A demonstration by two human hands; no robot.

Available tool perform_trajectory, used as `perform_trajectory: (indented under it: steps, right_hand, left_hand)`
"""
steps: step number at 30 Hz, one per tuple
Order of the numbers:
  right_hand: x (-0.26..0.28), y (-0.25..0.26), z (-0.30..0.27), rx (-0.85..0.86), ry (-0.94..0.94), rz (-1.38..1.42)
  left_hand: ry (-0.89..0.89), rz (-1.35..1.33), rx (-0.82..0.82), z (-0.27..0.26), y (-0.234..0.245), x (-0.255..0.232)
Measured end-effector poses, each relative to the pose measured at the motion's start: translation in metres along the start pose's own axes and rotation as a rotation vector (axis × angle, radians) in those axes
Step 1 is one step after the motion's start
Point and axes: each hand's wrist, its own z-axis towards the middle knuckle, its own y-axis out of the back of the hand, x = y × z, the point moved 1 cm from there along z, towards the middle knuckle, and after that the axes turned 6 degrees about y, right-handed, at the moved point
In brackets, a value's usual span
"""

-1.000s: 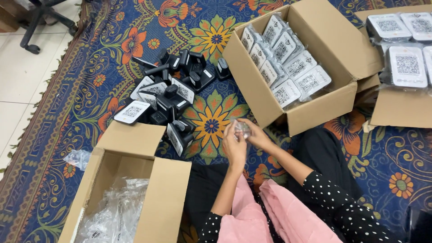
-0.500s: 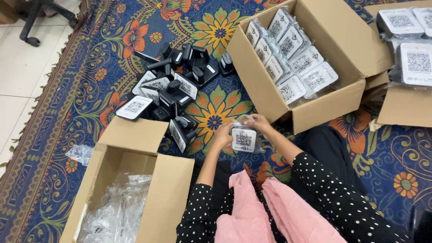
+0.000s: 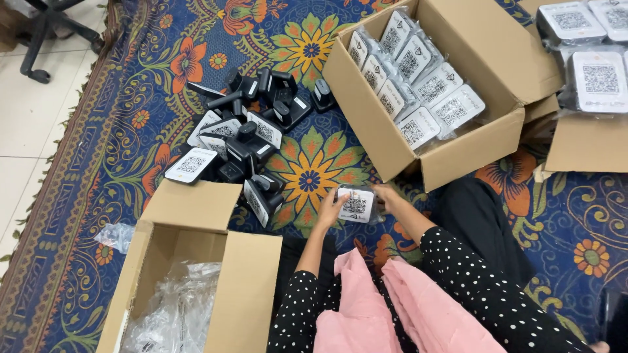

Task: The person sorts and packs electronic components with QR codes into plastic bags and boxes.

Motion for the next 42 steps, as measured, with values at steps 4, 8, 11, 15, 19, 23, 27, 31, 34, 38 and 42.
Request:
perform_trajectory:
  steps: [4, 8, 11, 15, 19, 23, 27, 31, 34, 38, 42]
  right_hand:
    - [-0.021, 0.0, 0.008, -0.047, -0.053, 0.102]
    - [0.007, -0.005, -0.028, 0.078, 0.008, 0.329]
    - [0.059, -0.014, -0.095, 0.153, 0.017, 0.243]
    - [0.113, -0.031, -0.156, 0.329, -0.017, 0.371]
    - [0.159, -0.029, -0.185, 0.45, 0.279, 0.437]
    - [0.195, 0.014, -0.175, 0.272, 0.617, 0.513]
    - [0.217, 0.081, -0.153, 0.122, 0.726, 0.733]
    - [0.249, 0.141, -0.132, 0.036, 0.732, 0.747]
    - [0.265, 0.177, -0.106, -0.116, 0.752, 0.691]
    - [0.274, 0.208, -0.036, -0.282, 0.795, 0.443]
    - [0.272, 0.203, 0.031, -0.299, 0.777, 0.214]
  left_hand:
    - [0.152, -0.058, -0.049, -0.004, 0.001, -0.011]
    - [0.432, -0.395, -0.19, 0.01, 0.007, 0.026]
    - [0.555, -0.756, -0.264, 0.015, 0.018, 0.04]
    - [0.474, -1.179, -0.202, 0.031, 0.018, 0.026]
    - [0.319, -1.239, -0.095, 0.046, -0.012, -0.074]
    - [0.187, -1.201, 0.081, 0.064, -0.061, -0.158]
    - [0.137, -1.069, 0.257, 0.088, -0.119, -0.212]
    - [0.003, -0.796, 0.322, 0.138, -0.175, -0.207]
    - [-0.172, -0.119, 0.2, 0.14, -0.181, -0.227]
    - [-0.295, 0.778, 0.087, 0.148, -0.182, -0.225]
    - [-0.311, 0.891, 0.117, 0.148, -0.182, -0.222]
